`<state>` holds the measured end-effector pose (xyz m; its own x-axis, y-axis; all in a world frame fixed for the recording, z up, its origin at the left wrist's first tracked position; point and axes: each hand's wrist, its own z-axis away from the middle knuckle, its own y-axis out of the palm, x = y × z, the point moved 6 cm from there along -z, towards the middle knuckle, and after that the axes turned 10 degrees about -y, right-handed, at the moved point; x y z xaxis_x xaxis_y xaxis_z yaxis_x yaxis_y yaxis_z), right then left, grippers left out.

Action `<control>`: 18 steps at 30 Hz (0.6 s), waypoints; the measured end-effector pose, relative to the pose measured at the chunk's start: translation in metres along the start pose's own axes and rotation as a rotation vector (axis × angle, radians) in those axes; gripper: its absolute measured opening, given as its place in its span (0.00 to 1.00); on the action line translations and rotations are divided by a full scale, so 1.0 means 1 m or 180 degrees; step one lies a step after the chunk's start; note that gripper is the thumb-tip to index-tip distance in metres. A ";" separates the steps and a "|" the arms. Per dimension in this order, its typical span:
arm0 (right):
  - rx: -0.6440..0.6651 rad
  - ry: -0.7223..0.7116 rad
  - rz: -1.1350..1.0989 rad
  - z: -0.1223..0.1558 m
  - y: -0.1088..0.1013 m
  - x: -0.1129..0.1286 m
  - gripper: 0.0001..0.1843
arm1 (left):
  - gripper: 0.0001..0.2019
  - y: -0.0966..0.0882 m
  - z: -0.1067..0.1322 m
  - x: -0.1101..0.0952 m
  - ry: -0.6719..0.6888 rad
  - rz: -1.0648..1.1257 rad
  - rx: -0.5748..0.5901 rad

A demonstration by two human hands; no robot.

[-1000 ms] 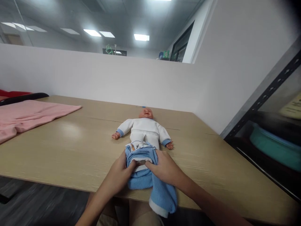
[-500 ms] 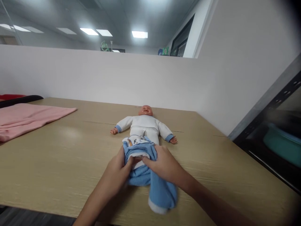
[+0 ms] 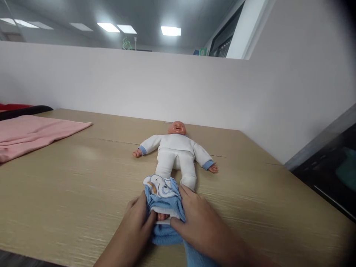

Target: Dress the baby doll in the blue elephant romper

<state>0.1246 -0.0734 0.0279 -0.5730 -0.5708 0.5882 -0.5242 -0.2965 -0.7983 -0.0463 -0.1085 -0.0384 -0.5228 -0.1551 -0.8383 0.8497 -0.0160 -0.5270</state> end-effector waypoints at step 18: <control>-0.0705 -0.0588 -0.1277 -0.020 -0.011 -0.026 0.14 | 0.13 -0.033 -0.027 -0.013 0.0671 0.0827 -0.0149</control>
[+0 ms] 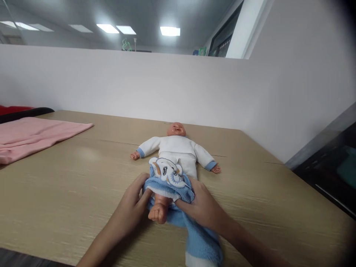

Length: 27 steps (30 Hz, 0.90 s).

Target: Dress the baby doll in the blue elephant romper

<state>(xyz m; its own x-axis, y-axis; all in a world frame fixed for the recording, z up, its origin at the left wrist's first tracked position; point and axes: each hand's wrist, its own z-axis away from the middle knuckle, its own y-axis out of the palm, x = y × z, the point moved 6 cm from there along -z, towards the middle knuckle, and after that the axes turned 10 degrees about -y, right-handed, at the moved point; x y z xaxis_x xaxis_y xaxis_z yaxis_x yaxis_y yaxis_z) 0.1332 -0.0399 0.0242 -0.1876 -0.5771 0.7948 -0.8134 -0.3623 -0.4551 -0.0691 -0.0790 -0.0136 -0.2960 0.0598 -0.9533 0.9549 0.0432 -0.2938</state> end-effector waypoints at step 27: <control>-0.0607 0.1045 -0.2674 0.032 -0.043 -0.070 0.30 | 0.33 0.033 -0.083 -0.095 0.0477 -0.2237 0.1668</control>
<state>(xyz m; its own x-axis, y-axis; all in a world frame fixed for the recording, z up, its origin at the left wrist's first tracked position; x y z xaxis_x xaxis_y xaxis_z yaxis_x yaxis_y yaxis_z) 0.1992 -0.0068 -0.0247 0.3825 0.0681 0.9214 -0.8246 -0.4247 0.3737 -0.0117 -0.0009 0.0732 -0.7827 0.3226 -0.5323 0.4287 -0.3407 -0.8368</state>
